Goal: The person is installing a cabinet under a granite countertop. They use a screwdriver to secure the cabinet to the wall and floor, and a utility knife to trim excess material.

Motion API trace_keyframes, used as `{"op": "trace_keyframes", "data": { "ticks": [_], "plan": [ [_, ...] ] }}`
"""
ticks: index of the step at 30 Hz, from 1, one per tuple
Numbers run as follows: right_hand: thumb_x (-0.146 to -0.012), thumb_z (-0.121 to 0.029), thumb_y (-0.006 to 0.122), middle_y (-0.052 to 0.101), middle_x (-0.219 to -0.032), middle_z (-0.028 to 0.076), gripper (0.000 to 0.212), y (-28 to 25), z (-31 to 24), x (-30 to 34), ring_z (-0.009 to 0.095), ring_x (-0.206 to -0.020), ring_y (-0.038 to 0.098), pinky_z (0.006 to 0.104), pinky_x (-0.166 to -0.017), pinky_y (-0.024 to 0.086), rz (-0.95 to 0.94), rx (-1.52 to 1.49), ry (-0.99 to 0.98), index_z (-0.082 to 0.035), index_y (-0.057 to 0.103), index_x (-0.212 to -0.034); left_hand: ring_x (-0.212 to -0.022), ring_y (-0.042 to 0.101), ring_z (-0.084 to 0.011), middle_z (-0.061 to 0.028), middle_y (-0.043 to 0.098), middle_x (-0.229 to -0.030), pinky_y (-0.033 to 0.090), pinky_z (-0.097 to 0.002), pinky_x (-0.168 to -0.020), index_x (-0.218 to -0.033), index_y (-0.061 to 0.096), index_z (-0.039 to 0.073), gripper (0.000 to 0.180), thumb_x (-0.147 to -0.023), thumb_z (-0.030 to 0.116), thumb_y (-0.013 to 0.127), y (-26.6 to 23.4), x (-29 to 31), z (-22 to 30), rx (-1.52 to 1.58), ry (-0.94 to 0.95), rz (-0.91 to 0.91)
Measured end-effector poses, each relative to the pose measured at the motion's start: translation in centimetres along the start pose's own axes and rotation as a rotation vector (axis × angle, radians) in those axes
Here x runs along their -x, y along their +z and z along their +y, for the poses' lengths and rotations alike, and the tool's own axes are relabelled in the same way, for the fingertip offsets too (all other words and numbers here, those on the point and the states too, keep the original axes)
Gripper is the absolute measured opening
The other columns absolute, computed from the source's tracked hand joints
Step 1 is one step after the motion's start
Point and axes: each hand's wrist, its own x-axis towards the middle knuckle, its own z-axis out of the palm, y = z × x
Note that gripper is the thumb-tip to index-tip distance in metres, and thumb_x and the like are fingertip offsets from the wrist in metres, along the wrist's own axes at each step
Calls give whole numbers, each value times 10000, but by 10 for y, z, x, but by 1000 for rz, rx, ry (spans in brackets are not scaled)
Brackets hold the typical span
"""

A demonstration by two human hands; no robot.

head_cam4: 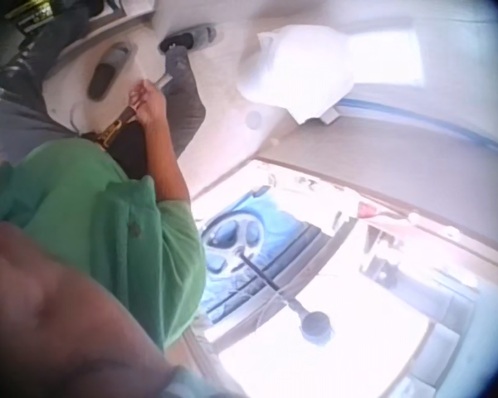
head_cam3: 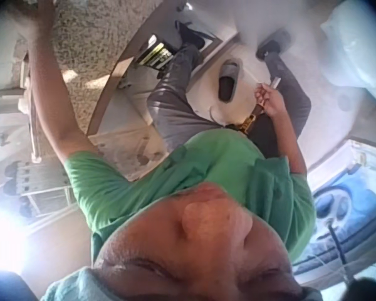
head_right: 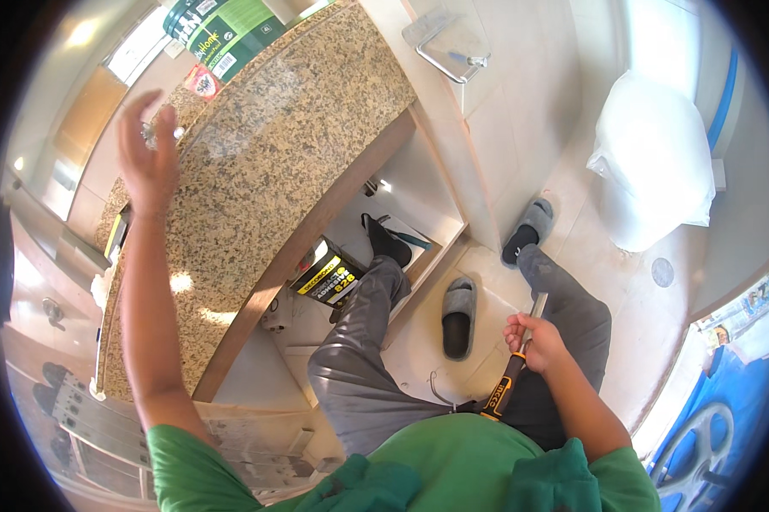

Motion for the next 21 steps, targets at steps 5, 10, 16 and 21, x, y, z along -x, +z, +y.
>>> {"op": "trace_keyframes", "data": {
  "ticks": [5, 10, 16, 21],
  "plan": [
    [-985, -156, 549, 635, -864, 148, 173, 14, 25, 5, 249, -714, 605, 376, -658, 546, 45, -44, -51, -14, 564, -1083, -957, 619, -285, -89, 659, -1005, 447, -439, -857, -989, 628, 87, 267, -746, -5, 686, 36, 136, 125, 438, 263, -255],
    [-972, -148, 577, 623, -824, 122, 144, 21, 54, -4, 248, -695, 602, 385, -633, 532, -44, 56, 64, -36, 570, -1063, -802, 654, -345, -166, 675, -856, 511, -408, -774, -905, 637, 13, 208, -1004, 171, 544, 101, 306, 228, 917, -491, -658],
    [-929, -129, 616, 582, -729, 74, 85, -13, 75, -42, 203, -595, 577, 345, -559, 504, -68, 65, 162, -87, 577, -867, -800, 674, -202, -123, 692, -799, 512, -348, -781, -835, 658, 13, 387, -1044, 312, 529, 83, 432, 325, 1222, -1342, -805],
    [-905, -113, 635, 609, -703, 119, 139, -18, 92, -59, 222, -578, 610, 357, -542, 514, -3, 185, 162, -15, 598, -814, -700, 665, -200, -118, 690, -743, 526, -350, -697, -835, 677, 25, 349, -936, 359, 696, 93, 482, 338, 982, -899, -1161]
  ]
}}
